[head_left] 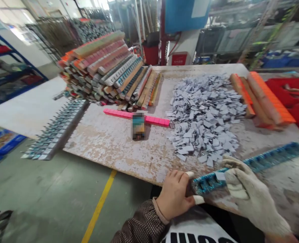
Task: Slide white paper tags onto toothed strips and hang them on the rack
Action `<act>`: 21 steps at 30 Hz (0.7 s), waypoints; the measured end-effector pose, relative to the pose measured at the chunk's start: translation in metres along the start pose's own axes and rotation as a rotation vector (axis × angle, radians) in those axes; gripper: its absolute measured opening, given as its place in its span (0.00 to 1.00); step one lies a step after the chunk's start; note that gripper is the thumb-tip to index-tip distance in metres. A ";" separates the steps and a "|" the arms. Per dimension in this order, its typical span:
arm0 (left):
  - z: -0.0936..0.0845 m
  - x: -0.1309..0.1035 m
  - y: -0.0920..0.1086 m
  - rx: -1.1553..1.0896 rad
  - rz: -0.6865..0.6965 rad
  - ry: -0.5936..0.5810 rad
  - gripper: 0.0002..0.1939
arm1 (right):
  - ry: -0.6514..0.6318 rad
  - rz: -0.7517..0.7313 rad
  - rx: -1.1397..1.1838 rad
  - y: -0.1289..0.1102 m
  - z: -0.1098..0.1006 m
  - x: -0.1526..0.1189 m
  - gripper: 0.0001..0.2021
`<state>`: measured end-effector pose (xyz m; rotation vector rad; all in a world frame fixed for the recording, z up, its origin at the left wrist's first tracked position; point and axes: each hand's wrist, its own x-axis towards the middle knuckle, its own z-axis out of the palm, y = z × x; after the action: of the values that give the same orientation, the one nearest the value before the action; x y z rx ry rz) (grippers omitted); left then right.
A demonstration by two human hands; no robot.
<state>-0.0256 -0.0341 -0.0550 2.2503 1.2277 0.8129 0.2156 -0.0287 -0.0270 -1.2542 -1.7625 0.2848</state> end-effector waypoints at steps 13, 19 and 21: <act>0.017 0.004 0.009 0.027 0.025 0.032 0.27 | -0.251 -0.285 -0.357 -0.036 0.010 0.004 0.09; 0.024 0.003 0.006 0.020 0.033 0.086 0.24 | -0.307 -0.195 -0.379 -0.046 0.018 0.009 0.13; 0.026 0.002 0.006 0.002 0.027 0.079 0.26 | -0.327 -0.195 -0.368 -0.042 0.021 0.008 0.12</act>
<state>-0.0036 -0.0383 -0.0701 2.2603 1.2358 0.9196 0.1721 -0.0346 -0.0075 -1.3310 -2.2790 0.0527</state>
